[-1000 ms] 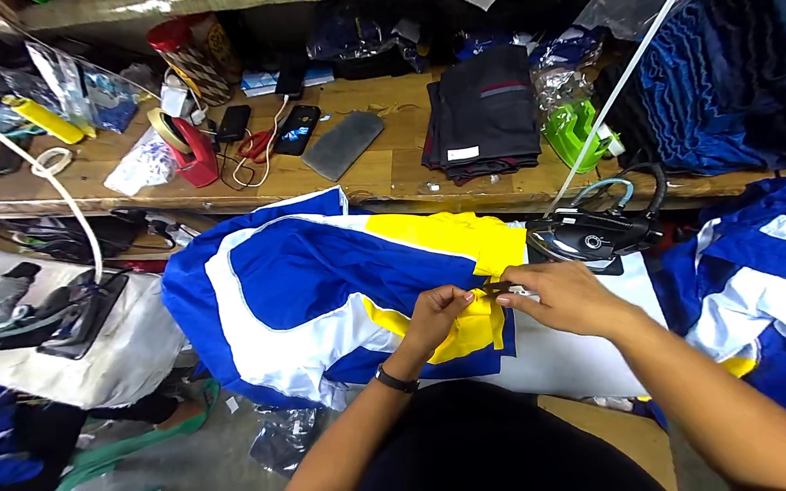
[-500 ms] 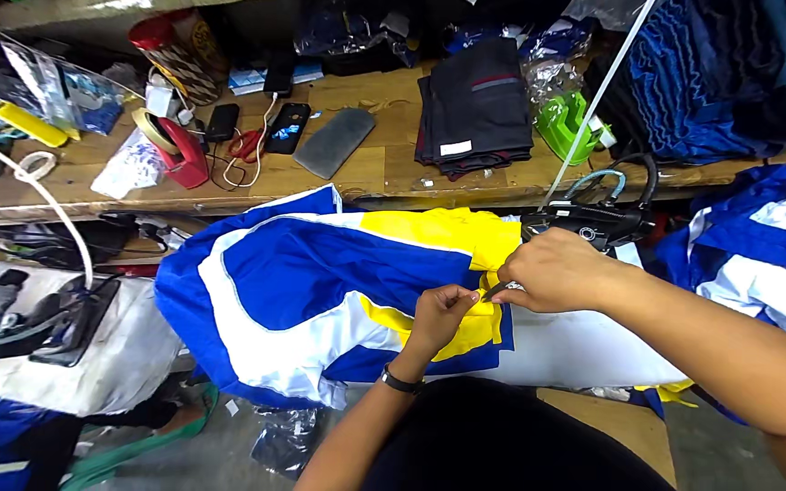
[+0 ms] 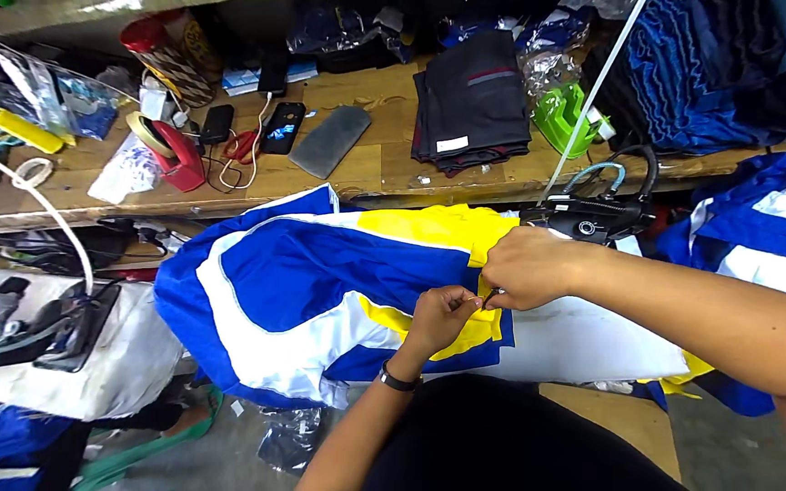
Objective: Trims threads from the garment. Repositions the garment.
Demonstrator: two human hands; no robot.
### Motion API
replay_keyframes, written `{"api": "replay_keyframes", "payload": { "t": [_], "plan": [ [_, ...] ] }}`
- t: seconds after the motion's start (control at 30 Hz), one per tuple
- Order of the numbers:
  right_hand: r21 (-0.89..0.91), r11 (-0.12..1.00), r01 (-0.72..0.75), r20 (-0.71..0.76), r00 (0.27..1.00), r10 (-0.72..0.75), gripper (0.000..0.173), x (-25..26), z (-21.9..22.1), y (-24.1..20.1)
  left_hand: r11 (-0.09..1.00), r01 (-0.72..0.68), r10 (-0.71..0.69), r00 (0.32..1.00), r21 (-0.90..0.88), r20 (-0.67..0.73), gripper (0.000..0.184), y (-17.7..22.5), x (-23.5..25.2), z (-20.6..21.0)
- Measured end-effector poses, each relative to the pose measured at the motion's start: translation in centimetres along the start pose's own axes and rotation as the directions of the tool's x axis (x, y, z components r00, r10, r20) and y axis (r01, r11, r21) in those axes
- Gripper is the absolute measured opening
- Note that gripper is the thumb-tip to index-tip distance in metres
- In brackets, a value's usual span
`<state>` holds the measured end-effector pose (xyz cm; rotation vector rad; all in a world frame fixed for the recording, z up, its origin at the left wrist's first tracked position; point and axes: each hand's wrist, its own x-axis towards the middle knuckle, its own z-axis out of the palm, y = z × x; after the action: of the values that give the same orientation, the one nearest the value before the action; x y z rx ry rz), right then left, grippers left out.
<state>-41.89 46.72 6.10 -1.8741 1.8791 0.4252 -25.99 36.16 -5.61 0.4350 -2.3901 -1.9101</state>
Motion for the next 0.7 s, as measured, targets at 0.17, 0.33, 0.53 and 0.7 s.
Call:
{"api": "replay_keyframes", "payload": {
  "t": [0.17,0.33,0.53,0.7],
  "plan": [
    [-0.023,0.999,0.03,0.03,0.999,-0.03,0.039,0.3,-0.3,0.0,1.0,-0.024,0.024,0.999,-0.003,-0.022,0.017,-0.4,-0.1,0.3],
    [0.077,0.995,-0.056,0.063,0.997,0.051,0.04,-0.2,-0.3,0.8,0.997,0.028,-0.03,0.999,-0.075,-0.025,0.014,-0.4,-0.2,-0.2],
    [0.095,0.994,-0.05,-0.009,0.999,0.051,0.042,-0.5,0.5,1.4,0.995,0.043,-0.045,0.999,-0.095,-0.019,0.015,-0.5,-0.4,-0.1],
    [0.064,0.996,-0.056,0.015,0.998,0.055,0.041,-0.1,0.3,0.8,0.995,0.055,-0.057,0.998,-0.081,-0.022,0.015,-0.2,-0.3,0.0]
  ]
}}
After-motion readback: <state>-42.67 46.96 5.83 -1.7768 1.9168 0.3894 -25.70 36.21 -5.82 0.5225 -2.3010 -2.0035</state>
